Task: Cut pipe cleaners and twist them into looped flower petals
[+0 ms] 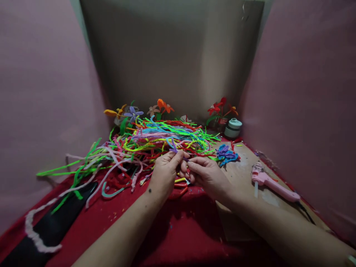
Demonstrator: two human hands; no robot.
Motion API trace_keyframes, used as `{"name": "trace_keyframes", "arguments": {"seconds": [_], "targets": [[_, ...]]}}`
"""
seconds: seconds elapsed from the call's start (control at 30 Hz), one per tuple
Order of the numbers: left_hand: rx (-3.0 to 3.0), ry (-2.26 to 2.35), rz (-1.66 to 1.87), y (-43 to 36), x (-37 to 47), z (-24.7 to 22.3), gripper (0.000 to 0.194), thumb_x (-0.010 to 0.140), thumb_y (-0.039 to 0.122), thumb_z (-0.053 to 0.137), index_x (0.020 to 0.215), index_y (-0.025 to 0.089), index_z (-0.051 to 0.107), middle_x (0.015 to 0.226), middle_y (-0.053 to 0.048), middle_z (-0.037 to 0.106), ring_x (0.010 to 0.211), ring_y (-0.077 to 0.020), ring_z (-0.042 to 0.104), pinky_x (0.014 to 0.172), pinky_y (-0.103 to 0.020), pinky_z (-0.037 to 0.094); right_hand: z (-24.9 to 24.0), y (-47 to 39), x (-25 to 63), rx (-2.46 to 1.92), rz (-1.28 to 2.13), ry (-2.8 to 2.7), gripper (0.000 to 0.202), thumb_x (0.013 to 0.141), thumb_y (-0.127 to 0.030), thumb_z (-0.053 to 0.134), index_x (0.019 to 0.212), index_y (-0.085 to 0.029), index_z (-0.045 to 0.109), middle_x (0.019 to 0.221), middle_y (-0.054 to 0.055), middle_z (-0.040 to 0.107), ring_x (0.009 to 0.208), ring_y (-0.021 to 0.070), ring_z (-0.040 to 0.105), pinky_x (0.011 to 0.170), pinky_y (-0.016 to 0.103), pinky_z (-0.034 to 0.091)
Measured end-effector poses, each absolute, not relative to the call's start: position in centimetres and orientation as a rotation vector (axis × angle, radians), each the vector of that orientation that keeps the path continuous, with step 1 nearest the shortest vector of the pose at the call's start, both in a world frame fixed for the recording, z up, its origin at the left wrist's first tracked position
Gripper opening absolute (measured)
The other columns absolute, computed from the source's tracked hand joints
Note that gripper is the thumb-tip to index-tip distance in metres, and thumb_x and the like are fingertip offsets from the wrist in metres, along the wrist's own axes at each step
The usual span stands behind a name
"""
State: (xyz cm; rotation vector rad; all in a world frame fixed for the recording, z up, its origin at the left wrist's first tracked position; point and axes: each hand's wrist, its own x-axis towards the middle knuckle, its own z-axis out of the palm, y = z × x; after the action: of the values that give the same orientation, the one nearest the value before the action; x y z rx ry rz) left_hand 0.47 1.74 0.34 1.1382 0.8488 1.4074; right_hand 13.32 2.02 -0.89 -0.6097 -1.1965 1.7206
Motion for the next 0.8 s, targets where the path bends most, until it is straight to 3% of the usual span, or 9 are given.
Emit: {"name": "trace_keyframes", "arguments": {"seconds": [0.2, 0.33, 0.5, 0.7, 0.8], "targets": [[1.094, 0.953, 1.521, 1.6, 0.4, 0.5, 0.026, 0.073, 0.04, 0.063, 0.069, 0.014, 0.061, 0.045, 0.005, 0.05, 0.037, -0.0073, 0.046, 0.04, -0.019, 0.04, -1.2, 2.0, 13.3, -0.804, 1.601, -1.343, 0.018, 0.067, -0.03, 0.07, 0.074, -0.014, 0.066, 0.06, -0.002, 0.056, 0.045, 0.0048, 0.038, 0.044, 0.021, 0.027], [1.091, 0.979, 1.582, 1.9, 0.1, 0.5, 0.025, 0.073, 0.039, 0.064, 0.068, 0.015, 0.061, 0.05, 0.004, 0.053, 0.043, -0.0074, 0.05, 0.045, -0.019, 0.041, -1.5, 2.3, 13.5, -0.832, 1.665, -1.275, 0.015, 0.062, -0.025, 0.073, 0.065, -0.012, 0.066, 0.056, -0.001, 0.058, 0.048, 0.0074, 0.047, 0.049, 0.022, 0.034], [0.905, 0.704, 1.695, 2.5, -0.2, 0.9, 0.024, 0.071, 0.036, 0.067, 0.066, 0.014, 0.06, 0.063, -0.001, 0.063, 0.059, -0.0108, 0.059, 0.059, -0.022, 0.047, -1.7, 2.3, 13.2, -0.732, 1.569, -1.182, 0.014, 0.062, -0.023, 0.074, 0.07, -0.014, 0.065, 0.075, 0.002, 0.065, 0.067, 0.0107, 0.057, 0.067, 0.025, 0.044], [0.837, 0.635, 1.727, 2.4, 0.2, 1.0, 0.021, 0.071, 0.033, 0.068, 0.068, 0.014, 0.058, 0.062, 0.0, 0.064, 0.064, -0.013, 0.063, 0.064, -0.025, 0.05, -1.9, 1.9, 13.3, -0.516, 2.092, -1.088, 0.031, 0.081, -0.044, 0.055, 0.085, -0.014, 0.059, 0.071, 0.005, 0.066, 0.06, 0.0158, 0.062, 0.06, 0.032, 0.05], [0.883, 0.638, 1.759, 2.4, 0.4, 0.8, 0.022, 0.072, 0.034, 0.067, 0.068, 0.014, 0.059, 0.063, 0.0, 0.064, 0.064, -0.0128, 0.063, 0.063, -0.025, 0.051, -2.0, 1.8, 13.6, -0.446, 2.247, -1.151, 0.036, 0.085, -0.047, 0.048, 0.086, -0.012, 0.058, 0.073, 0.007, 0.067, 0.06, 0.0157, 0.064, 0.058, 0.029, 0.051]]}}
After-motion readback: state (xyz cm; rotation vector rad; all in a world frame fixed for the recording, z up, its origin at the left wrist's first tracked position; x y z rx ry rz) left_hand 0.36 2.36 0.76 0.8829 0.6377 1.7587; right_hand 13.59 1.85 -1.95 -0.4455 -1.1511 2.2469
